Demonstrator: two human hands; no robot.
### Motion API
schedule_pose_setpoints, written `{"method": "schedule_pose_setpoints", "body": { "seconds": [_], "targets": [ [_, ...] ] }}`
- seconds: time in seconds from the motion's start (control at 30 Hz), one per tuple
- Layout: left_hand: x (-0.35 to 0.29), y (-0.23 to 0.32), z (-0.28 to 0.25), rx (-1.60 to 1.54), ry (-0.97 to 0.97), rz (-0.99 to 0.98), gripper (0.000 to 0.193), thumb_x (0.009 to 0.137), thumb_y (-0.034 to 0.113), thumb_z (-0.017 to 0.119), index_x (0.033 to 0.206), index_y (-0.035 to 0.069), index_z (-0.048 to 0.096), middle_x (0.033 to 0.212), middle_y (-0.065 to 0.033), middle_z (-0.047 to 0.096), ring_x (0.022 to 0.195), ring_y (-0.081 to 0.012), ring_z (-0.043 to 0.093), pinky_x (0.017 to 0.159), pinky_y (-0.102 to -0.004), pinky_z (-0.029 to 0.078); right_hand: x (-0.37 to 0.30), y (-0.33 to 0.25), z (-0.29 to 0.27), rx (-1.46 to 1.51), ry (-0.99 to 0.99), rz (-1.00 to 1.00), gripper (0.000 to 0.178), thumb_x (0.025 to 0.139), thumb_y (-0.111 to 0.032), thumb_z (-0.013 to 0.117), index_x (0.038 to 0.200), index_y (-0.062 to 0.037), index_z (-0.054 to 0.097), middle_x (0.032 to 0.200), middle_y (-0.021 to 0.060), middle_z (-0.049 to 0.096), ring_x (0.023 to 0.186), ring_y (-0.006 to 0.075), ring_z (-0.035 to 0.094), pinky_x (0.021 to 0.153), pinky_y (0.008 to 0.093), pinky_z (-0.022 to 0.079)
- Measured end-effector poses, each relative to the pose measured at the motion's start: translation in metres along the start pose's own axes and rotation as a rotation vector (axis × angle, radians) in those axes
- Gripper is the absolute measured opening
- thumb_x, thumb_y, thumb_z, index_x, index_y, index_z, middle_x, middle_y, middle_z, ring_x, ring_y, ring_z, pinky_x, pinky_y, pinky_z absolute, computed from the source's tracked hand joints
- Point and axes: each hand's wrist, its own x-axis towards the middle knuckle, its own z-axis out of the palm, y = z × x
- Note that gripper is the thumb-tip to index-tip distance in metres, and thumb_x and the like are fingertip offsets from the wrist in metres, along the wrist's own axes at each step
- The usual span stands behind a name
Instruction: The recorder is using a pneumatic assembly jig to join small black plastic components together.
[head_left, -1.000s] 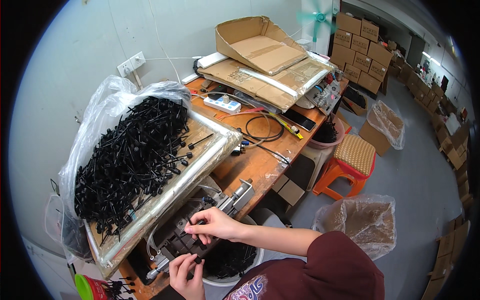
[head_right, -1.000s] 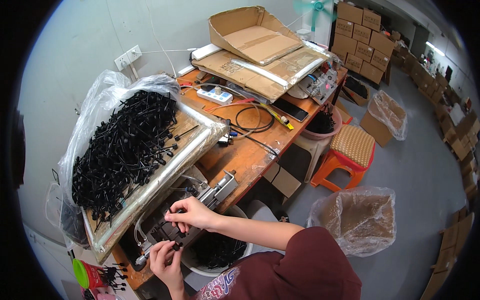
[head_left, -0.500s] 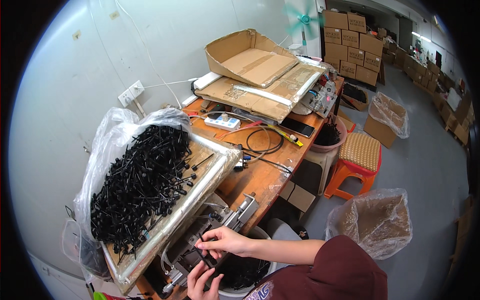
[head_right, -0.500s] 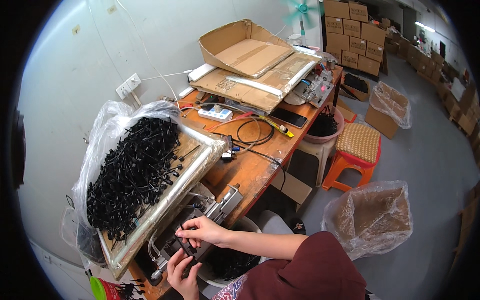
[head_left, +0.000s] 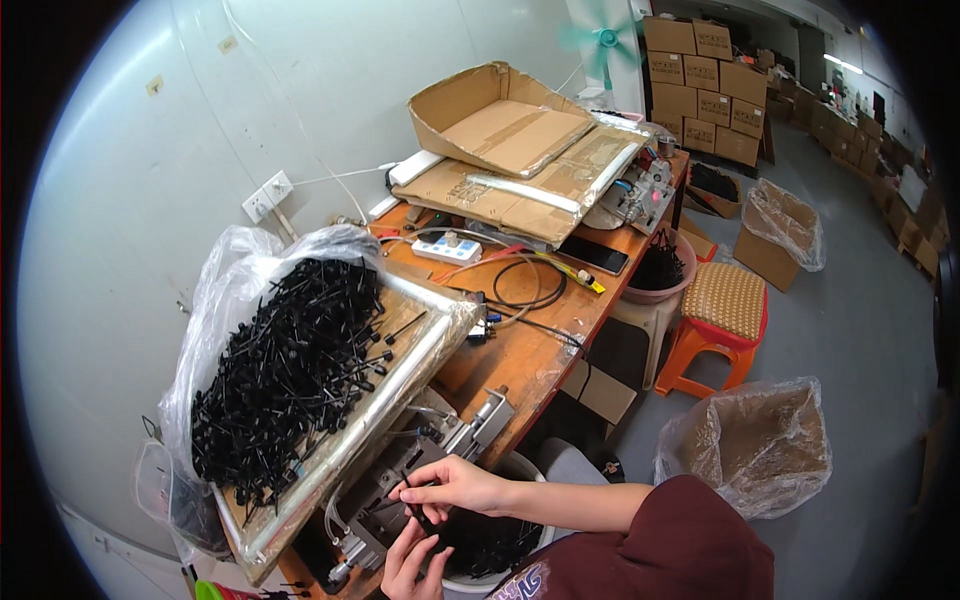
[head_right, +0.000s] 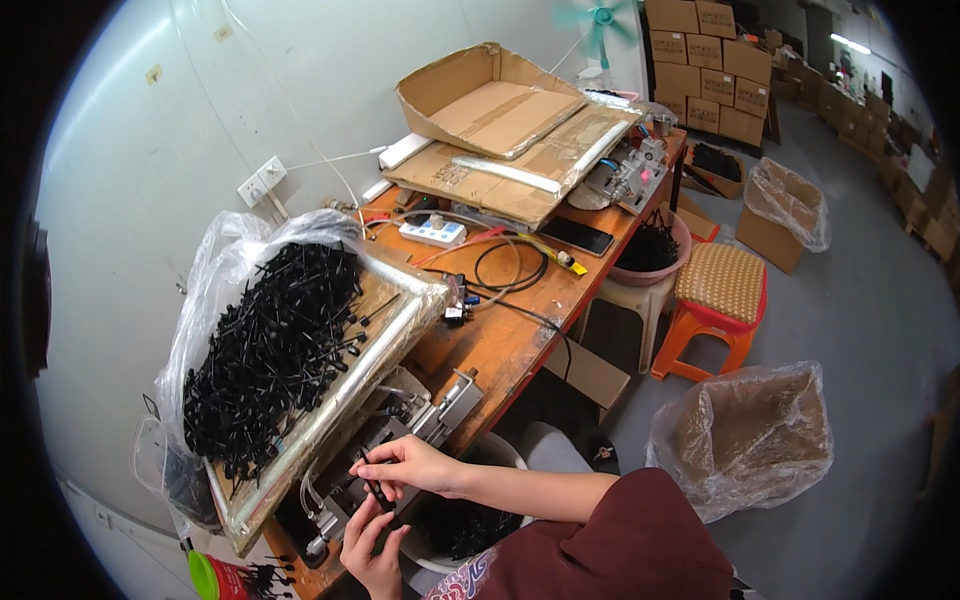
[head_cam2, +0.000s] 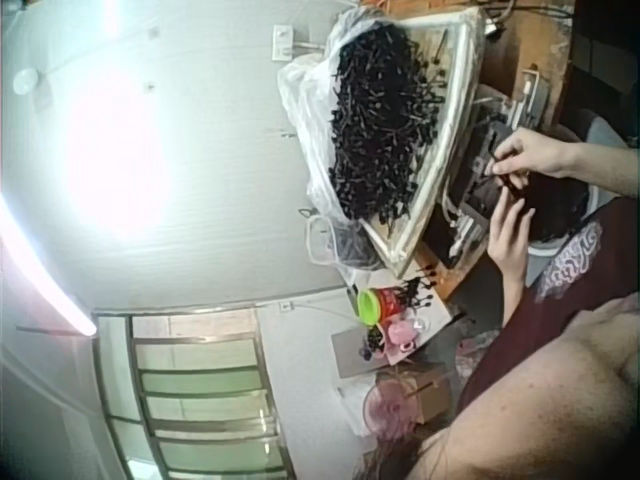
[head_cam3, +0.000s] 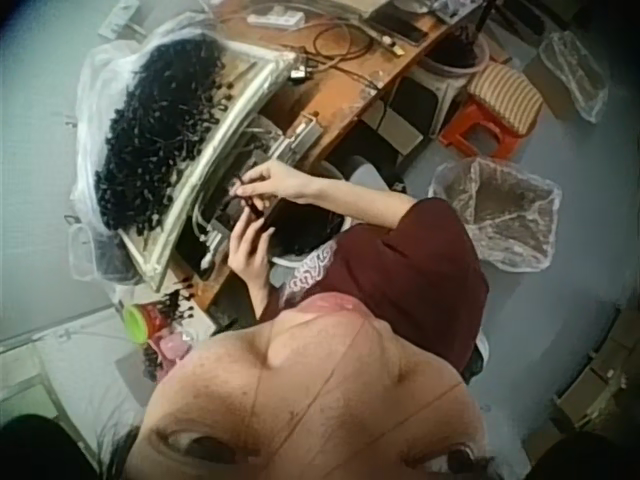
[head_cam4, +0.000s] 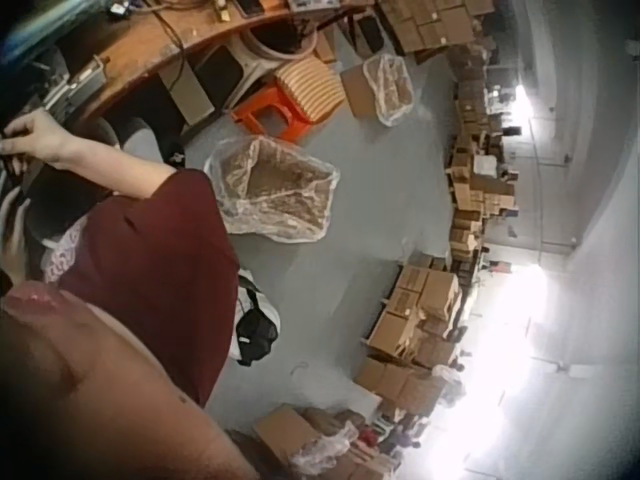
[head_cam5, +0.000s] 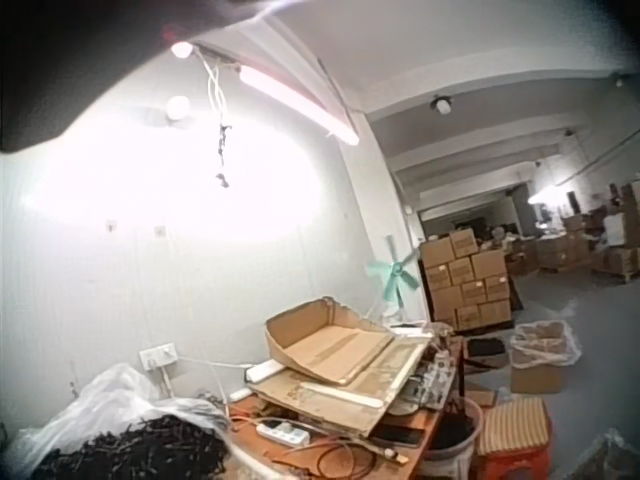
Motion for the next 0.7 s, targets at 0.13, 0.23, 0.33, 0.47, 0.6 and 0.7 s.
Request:
{"method": "schedule_pose_setpoints", "body": {
  "seconds": [0.13,0.23,0.33,0.47,0.6,0.7],
  "targets": [
    [-0.004,-0.008,0.005,-0.08,-0.028,-0.084,0.028,0.064,-0.004,0.078,0.091,-0.002,0.071,0.116,-0.0171,0.063,0.104,-0.0268,0.064,0.088,-0.0339,0.051,-0.004,-0.003,-0.002,-0.019,0.053,0.032,0.029,0.095,-0.02,0.06,0.112,0.0027,0.063,0.08,-0.0007,0.063,0.059,0.0014,0.053,0.055,0.0169,0.041],
    [-0.011,-0.019,0.005,-0.075,0.003,-0.106,0.029,0.065,-0.001,0.079,0.093,-0.002,0.071,0.116,-0.0171,0.063,0.102,-0.0273,0.064,0.087,-0.0344,0.052,-0.002,0.0,0.004,-0.083,0.175,0.025,0.027,0.095,-0.017,0.059,0.11,0.0044,0.063,0.082,0.003,0.066,0.059,0.0032,0.056,0.054,0.0181,0.044],
    [-0.022,-0.033,0.009,0.028,0.046,-0.141,0.027,0.068,0.0,0.078,0.094,-0.001,0.069,0.117,-0.0154,0.064,0.098,-0.0276,0.065,0.084,-0.0345,0.052,-0.003,0.003,0.001,-0.197,0.295,-0.047,0.025,0.094,-0.015,0.059,0.109,0.0043,0.063,0.083,0.0064,0.067,0.059,0.0051,0.058,0.053,0.0187,0.045],
    [-0.031,-0.049,0.018,0.252,0.023,-0.127,0.027,0.069,0.004,0.076,0.094,0.001,0.068,0.119,-0.0121,0.064,0.094,-0.0268,0.066,0.08,-0.0332,0.052,-0.006,0.003,-0.002,-0.205,0.363,-0.082,0.024,0.094,-0.012,0.059,0.11,0.0051,0.063,0.084,0.0095,0.067,0.057,0.0066,0.057,0.052,0.019,0.045],
    [-0.035,-0.07,0.036,0.393,0.006,-0.11,0.026,0.068,0.007,0.075,0.093,0.004,0.067,0.118,-0.0099,0.064,0.09,-0.0251,0.066,0.077,-0.033,0.054,-0.005,0.005,-0.009,-0.209,0.405,-0.071,0.025,0.093,-0.013,0.06,0.111,0.004,0.063,0.084,0.0109,0.068,0.056,0.0078,0.057,0.051,0.0195,0.045],
    [-0.031,-0.079,0.041,0.426,-0.039,-0.065,0.026,0.068,0.008,0.075,0.092,0.004,0.067,0.118,-0.0096,0.064,0.085,-0.023,0.067,0.076,-0.0325,0.054,-0.002,0.004,-0.006,-0.198,0.392,-0.053,0.024,0.094,-0.013,0.06,0.111,0.0037,0.063,0.084,0.0121,0.067,0.055,0.0087,0.056,0.05,0.0198,0.045]
  ]
}}
